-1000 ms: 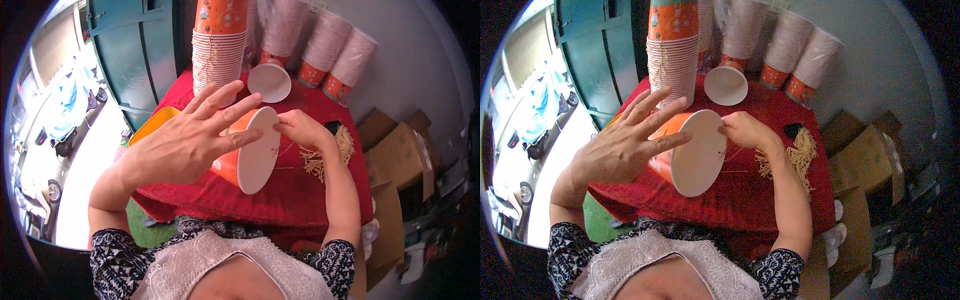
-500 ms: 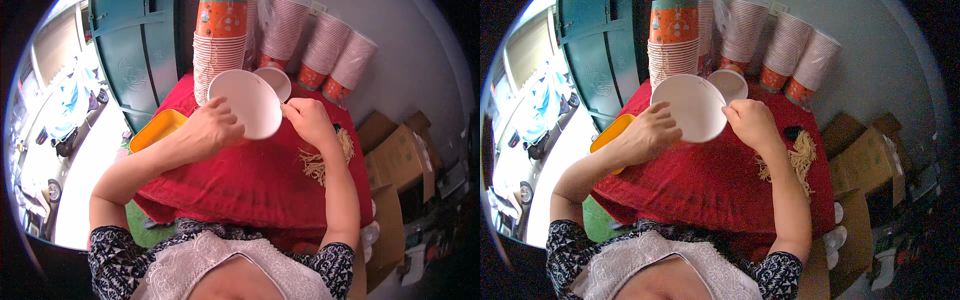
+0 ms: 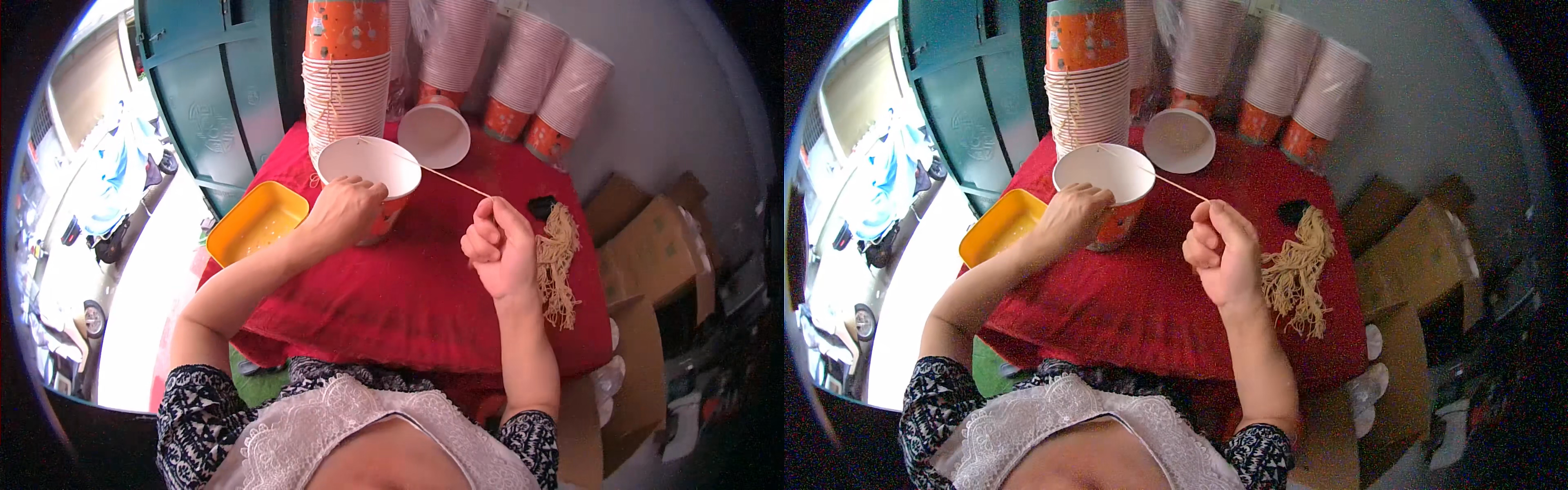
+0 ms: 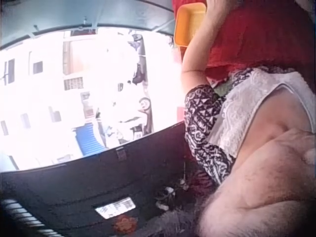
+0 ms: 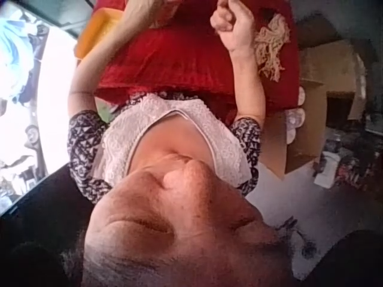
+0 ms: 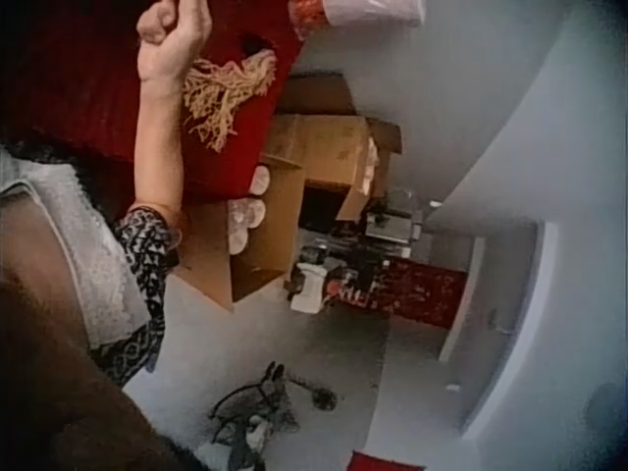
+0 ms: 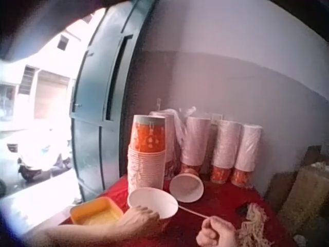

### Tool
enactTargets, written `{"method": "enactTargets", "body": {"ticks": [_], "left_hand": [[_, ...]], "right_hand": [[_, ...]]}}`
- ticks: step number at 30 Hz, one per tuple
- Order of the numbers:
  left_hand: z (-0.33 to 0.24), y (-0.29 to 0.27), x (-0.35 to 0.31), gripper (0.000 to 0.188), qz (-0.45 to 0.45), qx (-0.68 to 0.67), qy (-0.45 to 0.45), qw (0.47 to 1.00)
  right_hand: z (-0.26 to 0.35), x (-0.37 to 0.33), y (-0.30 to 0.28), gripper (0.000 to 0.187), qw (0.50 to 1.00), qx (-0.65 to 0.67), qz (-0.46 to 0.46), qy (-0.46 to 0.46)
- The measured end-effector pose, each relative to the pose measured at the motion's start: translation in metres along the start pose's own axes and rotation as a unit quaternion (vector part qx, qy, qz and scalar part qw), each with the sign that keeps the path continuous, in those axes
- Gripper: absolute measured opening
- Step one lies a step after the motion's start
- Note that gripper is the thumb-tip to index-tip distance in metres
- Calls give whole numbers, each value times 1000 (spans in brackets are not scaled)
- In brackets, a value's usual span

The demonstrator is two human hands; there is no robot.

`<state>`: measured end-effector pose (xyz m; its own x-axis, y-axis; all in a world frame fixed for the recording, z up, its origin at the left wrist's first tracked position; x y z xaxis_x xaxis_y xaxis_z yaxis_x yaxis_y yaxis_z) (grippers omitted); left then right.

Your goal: Manually attaching string handles to printed paper buckets at a workspace.

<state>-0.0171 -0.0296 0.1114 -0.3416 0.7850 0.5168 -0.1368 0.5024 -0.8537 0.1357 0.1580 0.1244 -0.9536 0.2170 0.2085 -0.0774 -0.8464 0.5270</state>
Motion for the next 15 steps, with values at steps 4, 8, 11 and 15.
{"method": "enactTargets", "body": {"ticks": [4,8,11,15], "left_hand": [[-3,1,-5,11,18,-15,-7,1000],[-19,-13,-11,21,-140,-44,48,988],[-35,-22,-25,26,-204,-69,66,974],[-62,-13,-53,18,-146,-263,-19,953]], "right_hand": [[-13,-5,4,26,995,100,18,-13],[-26,-2,9,26,985,161,33,-48],[-30,-1,16,27,981,184,24,-56],[-40,-1,23,27,972,227,7,-59]]}}
Point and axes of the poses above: each hand's wrist, its own x-axis towards the middle knuckle, its own y-axis out of the palm, z = x × y, the point moved 2 cm from there along x, towards the middle knuckle, and after that the axes turned 3 degrees about -x, right-handed, at the moved point
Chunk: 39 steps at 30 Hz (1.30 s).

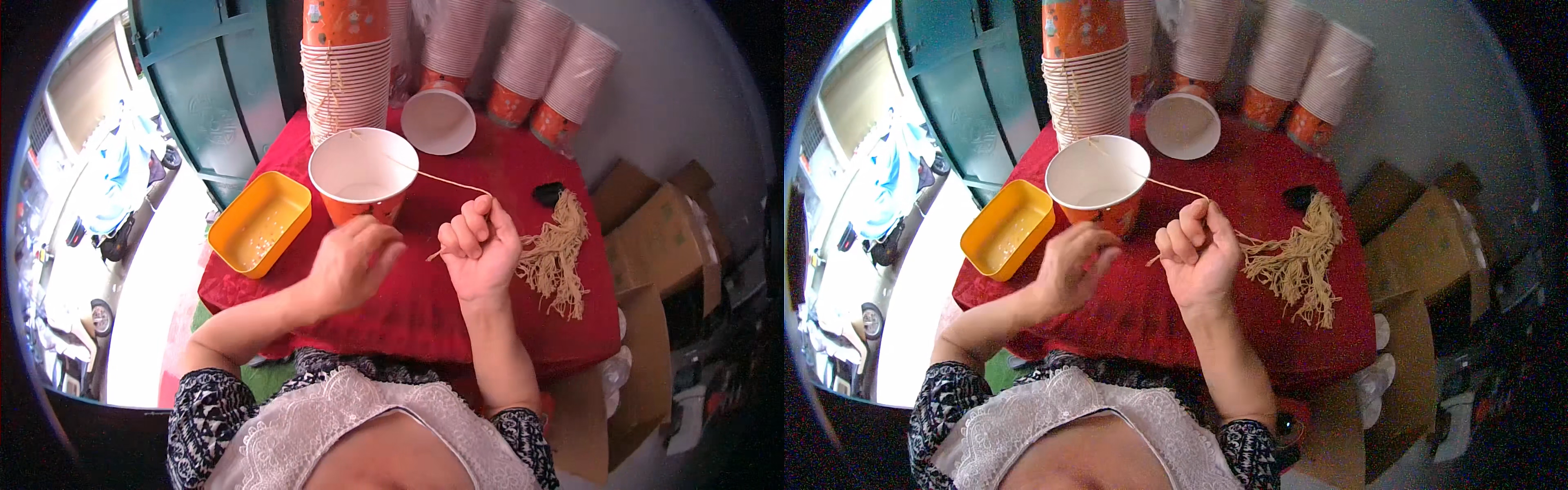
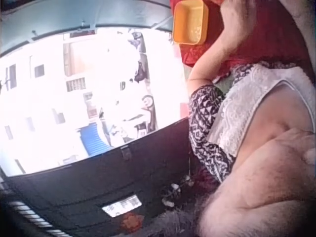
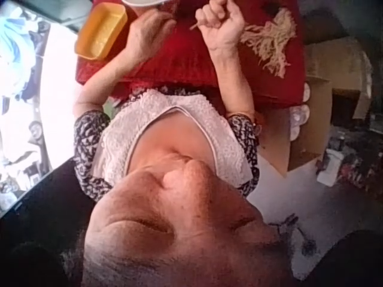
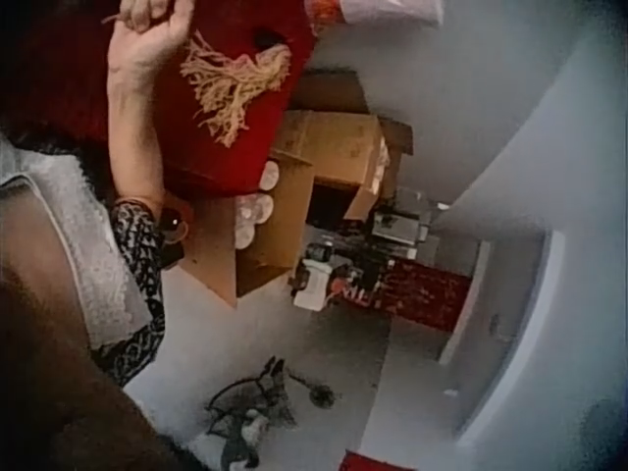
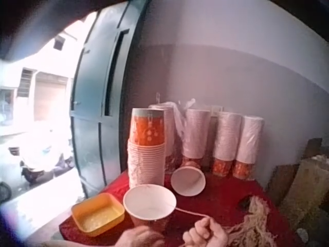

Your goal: Manually attaching string handles to printed paper buckets at a workspace.

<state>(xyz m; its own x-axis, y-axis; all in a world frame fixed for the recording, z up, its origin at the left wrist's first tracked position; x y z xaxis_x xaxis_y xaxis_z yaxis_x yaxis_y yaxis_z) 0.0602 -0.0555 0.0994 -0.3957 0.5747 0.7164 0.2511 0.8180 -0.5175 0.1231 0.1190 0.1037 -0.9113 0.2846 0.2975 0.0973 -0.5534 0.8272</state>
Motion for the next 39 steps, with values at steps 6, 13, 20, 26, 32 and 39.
{"method": "enactTargets", "body": {"ticks": [6,13,20,26,32,39], "left_hand": [[-4,27,-14,26,36,-275,-243,929],[5,14,-18,13,92,-267,-303,910],[1,-10,-14,12,161,-143,-244,946],[0,-21,-8,13,193,-100,-229,949],[14,-17,-13,10,176,-214,-256,926],[23,-12,-10,11,146,-183,-215,948]], "right_hand": [[-18,-1,4,27,1000,12,-11,-4],[-27,-13,-9,23,961,-210,-174,-50],[-30,-45,-5,31,743,-655,31,-137],[-40,-42,-3,16,713,-682,117,-109],[-39,-35,5,6,736,-666,93,-73],[-41,-28,4,7,737,-663,93,-91]]}}
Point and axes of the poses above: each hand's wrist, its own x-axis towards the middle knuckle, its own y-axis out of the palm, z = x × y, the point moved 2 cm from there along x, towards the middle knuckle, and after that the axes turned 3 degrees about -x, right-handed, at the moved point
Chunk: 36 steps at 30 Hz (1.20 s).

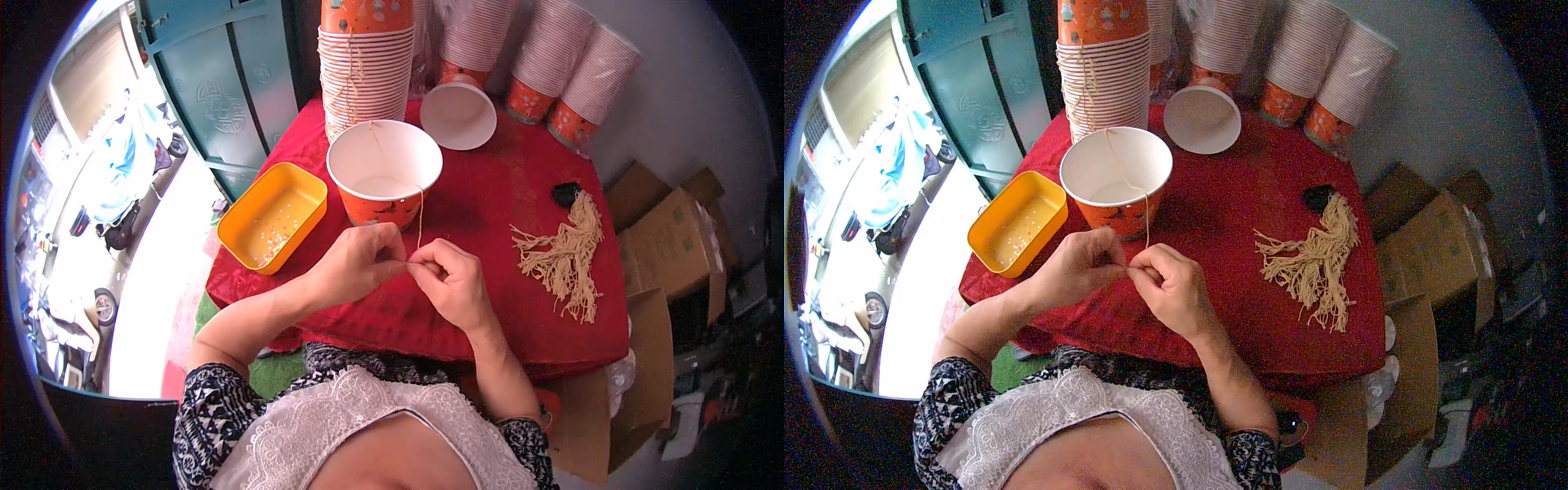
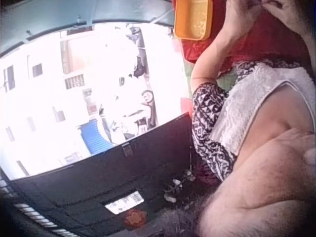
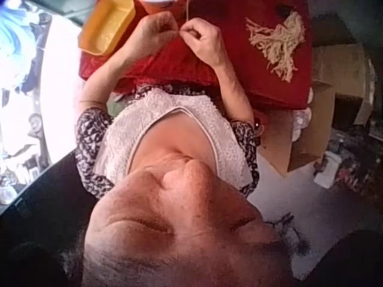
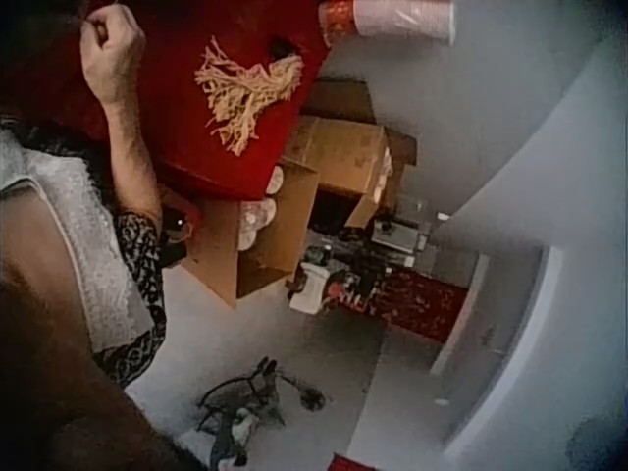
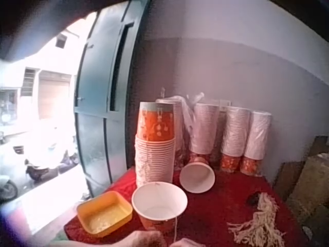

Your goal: Manually attaching string handles to printed paper buckets at a workspace.

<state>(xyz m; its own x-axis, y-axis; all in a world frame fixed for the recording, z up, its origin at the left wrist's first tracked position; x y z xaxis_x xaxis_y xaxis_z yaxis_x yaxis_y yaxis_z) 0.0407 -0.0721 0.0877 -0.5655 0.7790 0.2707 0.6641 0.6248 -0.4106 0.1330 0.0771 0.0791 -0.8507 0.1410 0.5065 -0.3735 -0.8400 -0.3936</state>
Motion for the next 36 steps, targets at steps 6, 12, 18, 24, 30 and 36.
{"method": "enactTargets", "body": {"ticks": [6,12,18,24,30,36], "left_hand": [[0,0,3,15,-9,37,1,999],[-5,-3,1,17,-48,111,27,992],[-10,-13,2,18,-91,99,43,990],[-13,-29,-2,15,-147,99,21,984],[-13,-35,-2,15,-170,114,18,979],[-8,-41,-7,13,-178,93,11,980]], "right_hand": [[-2,5,0,6,1000,-13,15,-8],[-3,18,-18,6,999,6,-50,8],[-29,30,-49,6,966,-35,-256,-4],[-21,28,-20,9,959,-135,-242,-61],[-16,27,8,20,942,-201,-206,-171],[-18,32,23,20,940,-200,-200,-189]]}}
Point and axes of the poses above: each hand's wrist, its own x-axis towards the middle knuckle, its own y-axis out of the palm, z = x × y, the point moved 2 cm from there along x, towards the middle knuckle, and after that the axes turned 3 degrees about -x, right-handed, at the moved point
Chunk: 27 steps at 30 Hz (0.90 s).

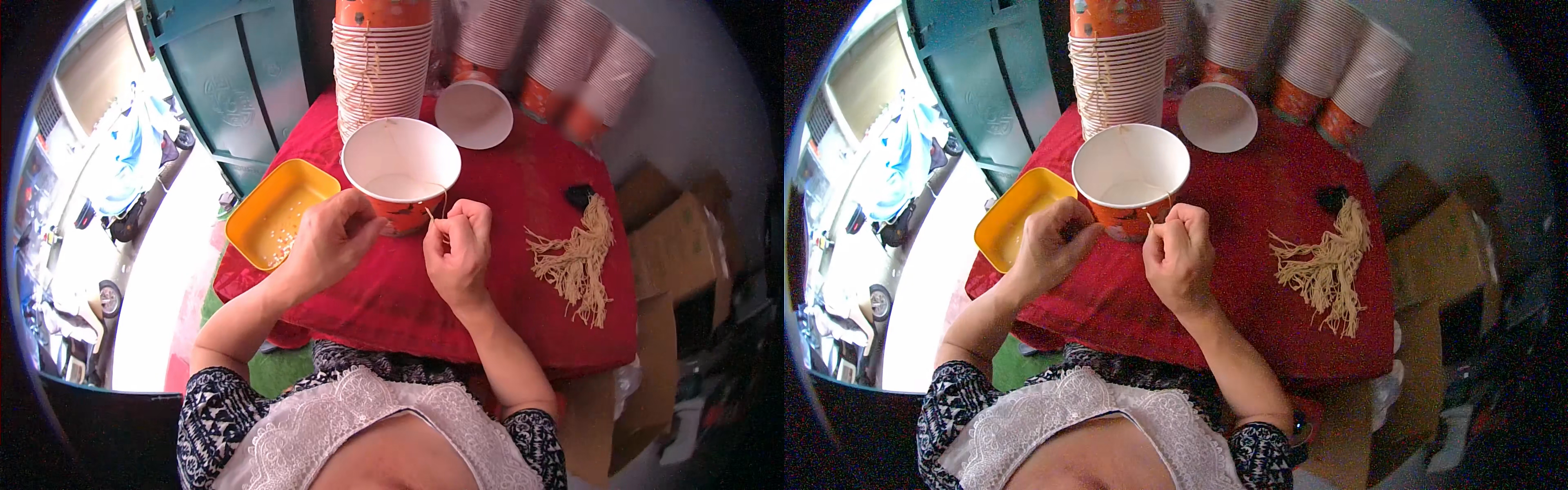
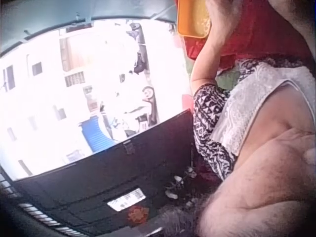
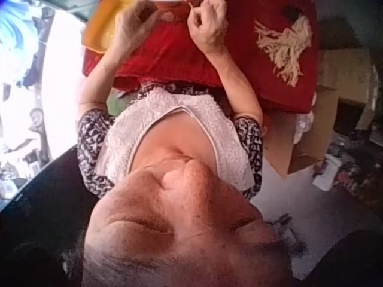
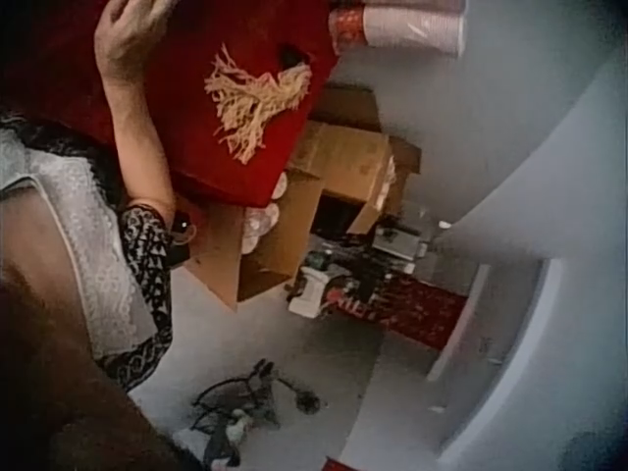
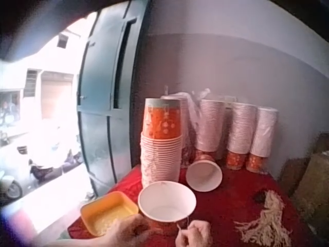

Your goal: Manually attaching string handles to printed paper buckets at a workspace.

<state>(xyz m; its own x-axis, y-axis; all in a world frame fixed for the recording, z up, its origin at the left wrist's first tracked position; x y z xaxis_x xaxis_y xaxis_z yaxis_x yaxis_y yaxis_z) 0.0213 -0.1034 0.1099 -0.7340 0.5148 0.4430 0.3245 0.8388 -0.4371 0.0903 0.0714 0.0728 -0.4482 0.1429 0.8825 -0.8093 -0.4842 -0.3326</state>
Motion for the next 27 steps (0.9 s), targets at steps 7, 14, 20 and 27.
{"method": "enactTargets", "body": {"ticks": [7,14,20,27], "left_hand": [[9,-7,-2,12,-3,6,-4,1000],[9,-8,0,13,3,17,10,1000],[5,-10,2,12,13,18,-9,1000],[-5,-18,50,12,-2,76,130,989]], "right_hand": [[-2,0,9,19,1000,-16,9,-6],[-5,1,12,19,998,-48,29,-18],[-7,2,16,19,998,-51,34,-16],[-9,5,16,17,998,-48,41,-14]]}}
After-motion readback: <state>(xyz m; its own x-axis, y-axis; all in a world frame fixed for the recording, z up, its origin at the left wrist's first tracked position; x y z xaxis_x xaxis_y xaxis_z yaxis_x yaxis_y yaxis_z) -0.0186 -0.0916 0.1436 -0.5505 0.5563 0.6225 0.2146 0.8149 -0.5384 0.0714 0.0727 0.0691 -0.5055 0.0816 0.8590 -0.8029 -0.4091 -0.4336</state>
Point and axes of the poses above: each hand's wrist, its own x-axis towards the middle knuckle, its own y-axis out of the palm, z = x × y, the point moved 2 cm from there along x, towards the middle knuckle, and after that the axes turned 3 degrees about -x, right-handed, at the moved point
